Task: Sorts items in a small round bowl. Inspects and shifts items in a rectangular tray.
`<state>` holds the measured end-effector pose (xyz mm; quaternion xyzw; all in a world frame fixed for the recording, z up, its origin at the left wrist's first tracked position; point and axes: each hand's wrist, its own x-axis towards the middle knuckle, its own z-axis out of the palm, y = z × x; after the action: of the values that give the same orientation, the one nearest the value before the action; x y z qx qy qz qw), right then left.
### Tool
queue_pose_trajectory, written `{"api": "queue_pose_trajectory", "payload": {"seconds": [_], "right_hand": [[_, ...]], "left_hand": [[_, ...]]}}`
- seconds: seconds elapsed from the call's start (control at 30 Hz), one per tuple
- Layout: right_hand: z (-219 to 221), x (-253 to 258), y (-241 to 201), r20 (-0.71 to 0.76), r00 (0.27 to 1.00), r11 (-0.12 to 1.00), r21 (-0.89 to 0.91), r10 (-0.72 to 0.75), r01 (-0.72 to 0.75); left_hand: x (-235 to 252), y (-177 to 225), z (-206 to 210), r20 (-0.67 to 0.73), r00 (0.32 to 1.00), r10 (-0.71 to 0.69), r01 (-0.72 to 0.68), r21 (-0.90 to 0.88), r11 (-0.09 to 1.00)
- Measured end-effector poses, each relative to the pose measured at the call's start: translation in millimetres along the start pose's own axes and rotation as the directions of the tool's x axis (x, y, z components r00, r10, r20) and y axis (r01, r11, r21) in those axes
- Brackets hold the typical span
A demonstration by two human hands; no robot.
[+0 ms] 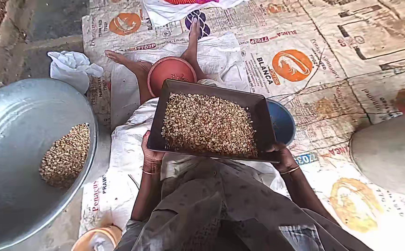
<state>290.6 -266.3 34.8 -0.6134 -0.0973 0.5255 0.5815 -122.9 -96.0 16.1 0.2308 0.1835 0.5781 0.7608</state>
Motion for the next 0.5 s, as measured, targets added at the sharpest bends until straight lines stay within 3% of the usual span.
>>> {"api": "queue_pose_trajectory", "payload": {"seconds": [0.1, 0.2, 0.27, 0.33, 0.4, 0.5], "right_hand": [[9.2, 40.1, -13.4, 0.094, 0.994, 0.999, -0.005, -0.052, 0.053], [45.7, 57.6, -18.3, 0.308, 0.939, 0.978, -0.084, -0.155, 0.189], [68.7, 37.4, -9.0, 0.375, 0.913, 0.964, -0.137, -0.161, 0.226], [71.4, 13.3, 6.7, 0.326, 0.936, 0.973, -0.138, -0.132, 0.186], [53.2, 13.3, 3.6, 0.274, 0.954, 0.984, -0.093, -0.123, 0.154], [34.9, 64.6, -22.3, 0.326, 0.942, 0.997, 0.030, -0.074, 0.068]], "left_hand": [[-31.4, 12.7, 6.7, -0.019, 1.000, 0.012, -0.008, 0.191, 0.981], [-31.7, 28.0, -21.7, -0.123, 0.989, 0.077, -0.031, 0.339, 0.940], [-50.4, 34.5, -54.5, -0.229, 0.963, 0.139, -0.065, 0.304, 0.950], [-84.3, 39.3, -61.6, -0.300, 0.934, 0.195, -0.112, 0.273, 0.955], [-115.6, 27.8, -38.4, -0.274, 0.943, 0.188, -0.108, 0.282, 0.953], [-110.2, 17.1, 7.2, -0.047, 0.996, 0.080, -0.060, 0.337, 0.939]]}}
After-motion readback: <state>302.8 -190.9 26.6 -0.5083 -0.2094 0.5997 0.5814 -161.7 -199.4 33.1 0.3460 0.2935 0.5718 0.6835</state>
